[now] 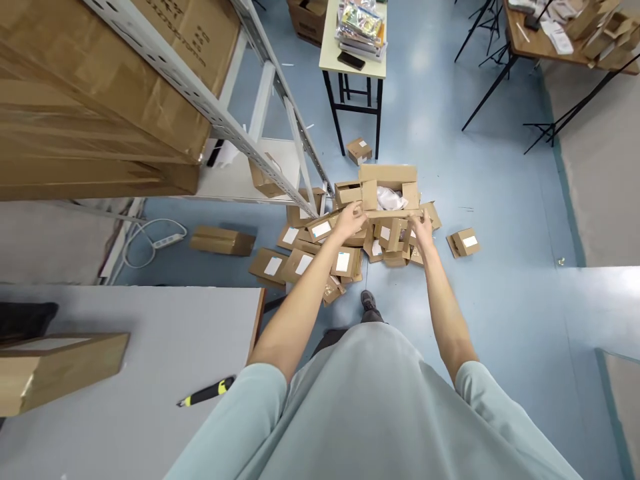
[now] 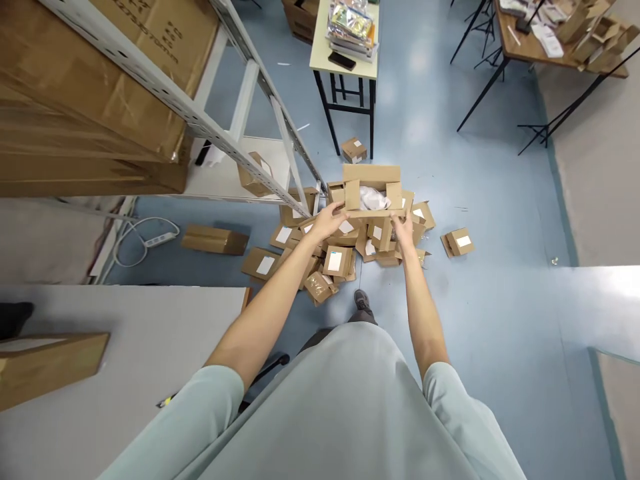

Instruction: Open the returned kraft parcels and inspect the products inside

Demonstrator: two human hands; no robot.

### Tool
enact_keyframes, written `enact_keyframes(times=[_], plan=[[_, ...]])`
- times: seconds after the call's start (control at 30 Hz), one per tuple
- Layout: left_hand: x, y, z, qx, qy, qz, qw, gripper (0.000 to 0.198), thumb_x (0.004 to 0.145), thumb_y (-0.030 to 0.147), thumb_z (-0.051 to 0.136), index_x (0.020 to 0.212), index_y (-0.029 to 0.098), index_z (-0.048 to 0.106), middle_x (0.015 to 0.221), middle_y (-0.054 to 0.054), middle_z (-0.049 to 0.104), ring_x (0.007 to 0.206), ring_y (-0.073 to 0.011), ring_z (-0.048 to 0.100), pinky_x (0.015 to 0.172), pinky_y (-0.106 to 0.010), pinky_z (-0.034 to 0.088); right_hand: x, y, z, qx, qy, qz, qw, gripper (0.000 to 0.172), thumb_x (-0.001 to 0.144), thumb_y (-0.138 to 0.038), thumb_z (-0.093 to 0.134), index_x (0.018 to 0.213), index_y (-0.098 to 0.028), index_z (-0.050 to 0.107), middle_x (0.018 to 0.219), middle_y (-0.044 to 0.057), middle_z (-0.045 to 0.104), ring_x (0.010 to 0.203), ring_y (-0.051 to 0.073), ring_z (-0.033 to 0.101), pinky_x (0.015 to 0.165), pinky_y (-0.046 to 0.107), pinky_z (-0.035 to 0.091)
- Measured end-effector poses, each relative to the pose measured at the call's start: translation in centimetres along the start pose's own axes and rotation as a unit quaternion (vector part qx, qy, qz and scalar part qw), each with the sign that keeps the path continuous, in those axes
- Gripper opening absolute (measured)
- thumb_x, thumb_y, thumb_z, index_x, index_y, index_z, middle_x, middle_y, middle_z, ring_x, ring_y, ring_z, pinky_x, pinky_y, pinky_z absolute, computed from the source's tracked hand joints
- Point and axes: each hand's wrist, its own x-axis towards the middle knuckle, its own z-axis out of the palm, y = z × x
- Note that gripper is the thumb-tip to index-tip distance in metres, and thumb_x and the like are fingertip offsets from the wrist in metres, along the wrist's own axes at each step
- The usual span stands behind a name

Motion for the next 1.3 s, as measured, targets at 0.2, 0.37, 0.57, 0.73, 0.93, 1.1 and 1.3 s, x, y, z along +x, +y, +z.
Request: enact_keyframes(times=[0.2, 0.37, 0.57, 0.73, 0.93, 1.1, 1.3], plan=[[-2.2, -4.6, -2.9, -0.103, 0.03, -0.032, 0.994, 0.047, 0.092, 0.029, 0.085, 0.138, 0.017, 0.081, 0.153, -0.02, 0.079, 0.145, -0.0391, 0.074, 0.132, -0.057, 0.054, 1.2, -0.5, -0.1, 0.018, 0.001, 0.075, 0.997, 0.094, 0.098, -0.055, 0.081, 0.18, -0.021, 0.049, 0.189, 0.018, 0.045, 0.172, 0.031, 0.053, 0.137, 0.049, 0.052], [-12.5, -11.9, -4.0, -0.173, 0.091, -0.08, 0.978, 0.04, 0.09, 0.043, 0.084, 0.124, 0.022, 0.083, 0.143, -0.017, 0.084, 0.136, -0.037, 0.08, 0.127, -0.057, 0.06, -2.8, 1.4, 2.8, 0.0, -0.072, 0.095, 0.993, 0.071, 0.094, -0.064, 0.082, 0.152, -0.024, 0.072, 0.173, 0.017, 0.066, 0.16, 0.033, 0.066, 0.133, 0.052, 0.056], [-21.9, -17.4, -7.1, -0.215, 0.165, -0.117, 0.955, 0.053, 0.084, 0.06, 0.088, 0.119, 0.022, 0.082, 0.135, -0.019, 0.086, 0.13, -0.0385, 0.083, 0.125, -0.062, 0.061, -7.9, 2.7, 14.4, -0.014, -0.243, 0.101, 0.965, 0.062, 0.087, -0.067, 0.085, 0.132, -0.024, 0.078, 0.147, 0.018, 0.083, 0.139, 0.035, 0.08, 0.123, 0.054, 0.062], [-29.5, -19.8, -12.9, -0.235, 0.322, -0.114, 0.91, 0.055, 0.084, 0.066, 0.088, 0.119, 0.024, 0.081, 0.133, -0.016, 0.088, 0.13, -0.0367, 0.082, 0.126, -0.061, 0.06, -15.3, 3.2, 24.1, -0.066, -0.409, 0.106, 0.904, 0.061, 0.084, -0.072, 0.088, 0.123, -0.026, 0.082, 0.133, 0.015, 0.088, 0.13, 0.038, 0.083, 0.118, 0.057, 0.065], [-41.4, -23.2, -20.0, -0.265, 0.439, -0.12, 0.85, 0.036, 0.095, 0.045, 0.08, 0.122, 0.021, 0.08, 0.139, -0.018, 0.085, 0.131, -0.0328, 0.082, 0.129, -0.057, 0.056, -26.8, 4.5, 34.0, -0.101, -0.512, 0.09, 0.848, 0.066, 0.077, -0.075, 0.095, 0.12, -0.025, 0.084, 0.13, 0.016, 0.089, 0.125, 0.039, 0.084, 0.121, 0.061, 0.062], [-53.4, -28.4, -23.6, -0.285, 0.523, -0.127, 0.793, 0.034, 0.096, 0.043, 0.076, 0.123, 0.024, 0.081, 0.139, -0.016, 0.086, 0.135, -0.0322, 0.08, 0.129, -0.058, 0.056, -37.0, 5.8, 40.4, -0.142, -0.559, 0.08, 0.813, 0.065, 0.079, -0.073, 0.093, 0.121, -0.024, 0.083, 0.133, 0.018, 0.088, 0.124, 0.037, 0.085, 0.118, 0.059, 0.062], [-62.2, -33.5, -26.8, -0.3, 0.591, -0.151, 0.734, 0.034, 0.09, 0.041, 0.073, 0.119, 0.024, 0.08, 0.136, -0.015, 0.087, 0.134, -0.0336, 0.081, 0.128, -0.06, 0.058, -45.8, 6.6, 46.5, -0.166, -0.582, 0.089, 0.791, 0.068, 0.074, -0.07, 0.097, 0.121, -0.023, 0.083, 0.132, 0.019, 0.088, 0.122, 0.035, 0.085, 0.119, 0.056, 0.062]])
